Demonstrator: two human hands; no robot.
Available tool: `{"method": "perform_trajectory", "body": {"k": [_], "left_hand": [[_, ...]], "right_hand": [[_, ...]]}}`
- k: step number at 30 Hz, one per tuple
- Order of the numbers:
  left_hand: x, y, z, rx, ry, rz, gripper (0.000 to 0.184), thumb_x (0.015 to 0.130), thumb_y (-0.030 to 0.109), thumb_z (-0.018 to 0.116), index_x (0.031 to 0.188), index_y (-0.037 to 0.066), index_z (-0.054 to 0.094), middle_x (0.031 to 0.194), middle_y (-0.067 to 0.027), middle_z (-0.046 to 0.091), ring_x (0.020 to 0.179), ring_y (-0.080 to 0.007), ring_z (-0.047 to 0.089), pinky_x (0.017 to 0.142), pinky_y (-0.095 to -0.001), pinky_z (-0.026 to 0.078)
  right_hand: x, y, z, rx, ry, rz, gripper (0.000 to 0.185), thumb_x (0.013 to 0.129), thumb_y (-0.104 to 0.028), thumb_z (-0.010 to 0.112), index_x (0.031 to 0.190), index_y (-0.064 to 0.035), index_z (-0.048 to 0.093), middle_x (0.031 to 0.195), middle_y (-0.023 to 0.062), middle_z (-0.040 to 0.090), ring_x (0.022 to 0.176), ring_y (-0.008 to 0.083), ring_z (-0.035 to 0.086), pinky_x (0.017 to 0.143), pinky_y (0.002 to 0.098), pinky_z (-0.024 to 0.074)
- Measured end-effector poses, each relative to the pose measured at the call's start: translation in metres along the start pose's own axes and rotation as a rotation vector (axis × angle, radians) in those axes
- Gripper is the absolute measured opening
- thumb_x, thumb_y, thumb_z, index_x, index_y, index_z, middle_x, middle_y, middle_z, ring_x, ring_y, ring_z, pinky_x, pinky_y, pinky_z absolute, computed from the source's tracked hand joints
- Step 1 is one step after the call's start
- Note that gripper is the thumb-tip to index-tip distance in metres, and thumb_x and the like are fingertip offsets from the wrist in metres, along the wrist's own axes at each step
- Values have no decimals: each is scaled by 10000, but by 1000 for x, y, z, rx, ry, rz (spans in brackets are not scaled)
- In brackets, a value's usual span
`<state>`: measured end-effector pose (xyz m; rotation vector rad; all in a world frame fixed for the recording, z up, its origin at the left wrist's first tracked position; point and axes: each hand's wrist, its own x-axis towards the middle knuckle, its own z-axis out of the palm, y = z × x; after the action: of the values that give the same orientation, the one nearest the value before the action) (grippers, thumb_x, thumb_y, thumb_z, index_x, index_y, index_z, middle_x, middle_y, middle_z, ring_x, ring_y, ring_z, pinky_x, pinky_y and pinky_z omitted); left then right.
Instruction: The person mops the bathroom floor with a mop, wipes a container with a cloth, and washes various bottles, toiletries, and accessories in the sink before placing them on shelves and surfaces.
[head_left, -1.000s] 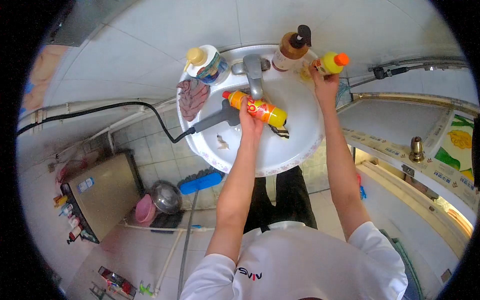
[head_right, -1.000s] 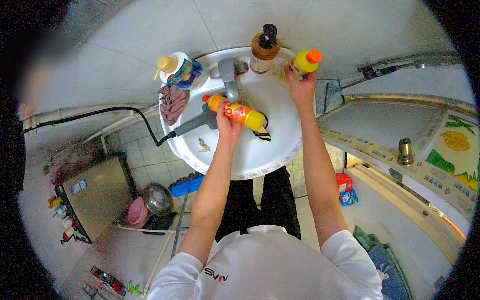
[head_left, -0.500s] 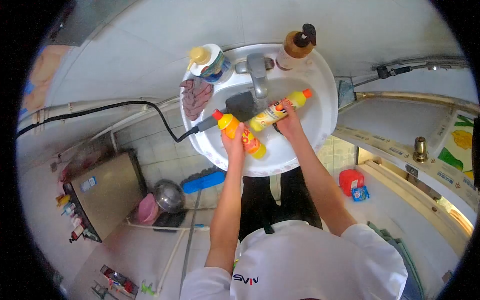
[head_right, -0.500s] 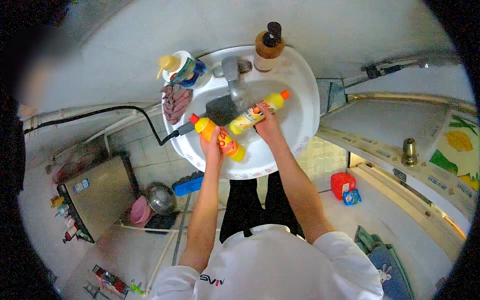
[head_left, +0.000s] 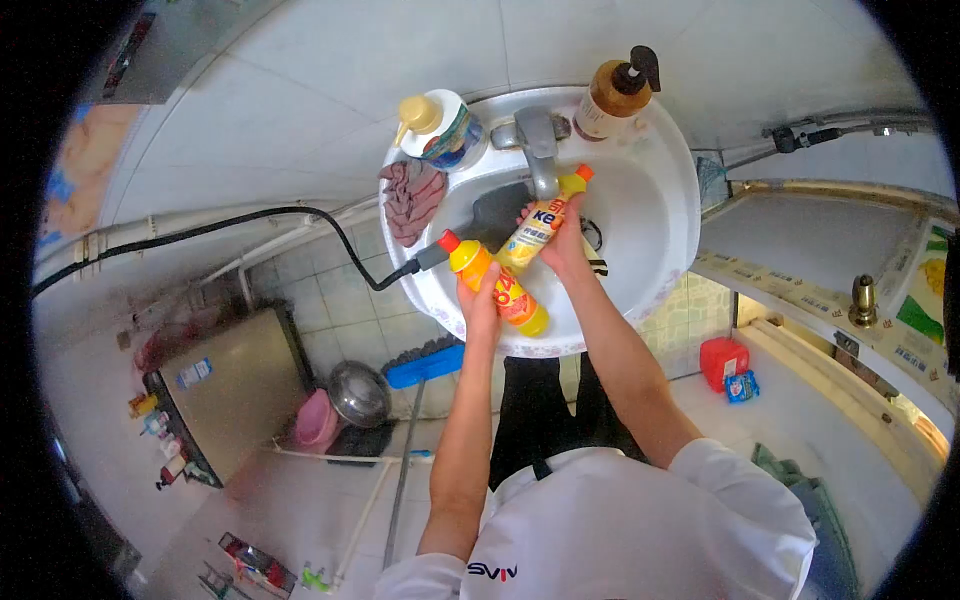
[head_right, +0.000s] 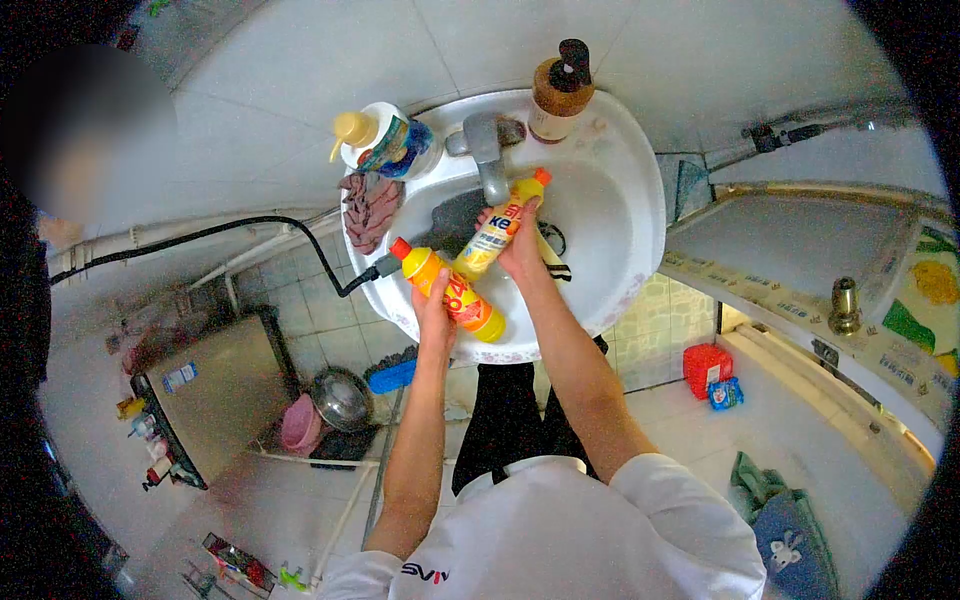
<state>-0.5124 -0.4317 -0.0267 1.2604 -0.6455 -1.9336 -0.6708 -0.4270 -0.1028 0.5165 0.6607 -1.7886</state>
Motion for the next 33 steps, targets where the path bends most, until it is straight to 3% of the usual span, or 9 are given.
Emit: {"method": "perform_trajectory", "body": {"k": [7, 9, 11, 13, 16, 23, 27, 31, 33], "left_hand": [[13, 0, 19, 157, 9, 52, 269, 846, 167, 624, 1057, 63, 495, 871, -22, 559, 711, -99, 556, 621, -246, 467], [25, -3, 29, 159, -41, -128, 251, 854, 218, 620, 1020, 60, 518, 837, -18, 570, 691, -96, 557, 612, -243, 462], [27, -1, 45, 71, -69, -217, 257, 854, 241, 621, 1006, 61, 520, 811, -13, 569, 677, -101, 559, 598, -250, 464], [39, -25, 45, -2, -98, -233, 257, 837, 207, 639, 1008, 65, 511, 802, -22, 562, 684, -119, 569, 591, -264, 472], [35, -31, 65, -15, -82, -255, 280, 802, 131, 660, 1013, 63, 489, 794, -36, 556, 676, -142, 572, 589, -293, 493], [83, -57, 72, -279, -114, -462, 165, 848, 287, 556, 820, 130, 513, 727, -13, 532, 636, -162, 537, 556, -337, 483], [102, -49, 73, -265, -229, -611, 200, 771, 290, 577, 760, 103, 507, 769, -61, 553, 696, -233, 543, 690, -391, 494], [128, -55, 65, -203, -367, -553, 230, 720, 189, 575, 901, 49, 548, 946, -116, 588, 905, -264, 567, 830, -416, 472], [118, -46, 73, -118, -353, -414, 253, 759, 198, 557, 957, 42, 541, 964, -113, 590, 932, -268, 569, 831, -394, 474]], "right_hand": [[-5, -16, 3, -133, 64, -149, 670, 813, -707, 295, 1052, -113, 492, 826, 90, 572, 733, 229, 578, 695, 415, 498], [-6, -27, -10, -215, 57, -65, 686, 807, -723, 262, 1038, -124, 505, 830, 78, 573, 726, 216, 580, 692, 394, 497], [-12, -32, -26, -205, -51, -75, 496, 862, -582, 428, 1020, -120, 514, 831, 53, 573, 718, 198, 576, 674, 347, 495], [-28, -35, -25, -656, 38, -223, 286, 843, -291, 623, 1021, -92, 519, 855, 40, 583, 748, 171, 581, 680, 309, 489], [-82, -52, 8, -959, 93, -451, 413, 719, -133, 732, 1061, -53, 514, 927, 46, 592, 830, 150, 575, 732, 287, 481], [-160, -74, 45, -1331, 146, -757, 448, 689, -156, 739, 1062, -47, 516, 962, 63, 589, 895, 212, 571, 809, 317, 465], [-195, -88, 43, -1572, 84, -1249, 525, 624, -151, 760, 1069, -43, 505, 1093, 114, 522, 1068, 276, 470, 924, 370, 382], [-216, -89, 44, -1294, 251, -1240, 532, 632, -176, 769, 1075, -41, 506, 1062, 112, 548, 1023, 271, 513, 887, 368, 411], [-236, -92, 46, -977, 276, -955, 520, 648, -200, 770, 1070, -38, 513, 1021, 125, 580, 971, 263, 557, 855, 360, 436]]}}
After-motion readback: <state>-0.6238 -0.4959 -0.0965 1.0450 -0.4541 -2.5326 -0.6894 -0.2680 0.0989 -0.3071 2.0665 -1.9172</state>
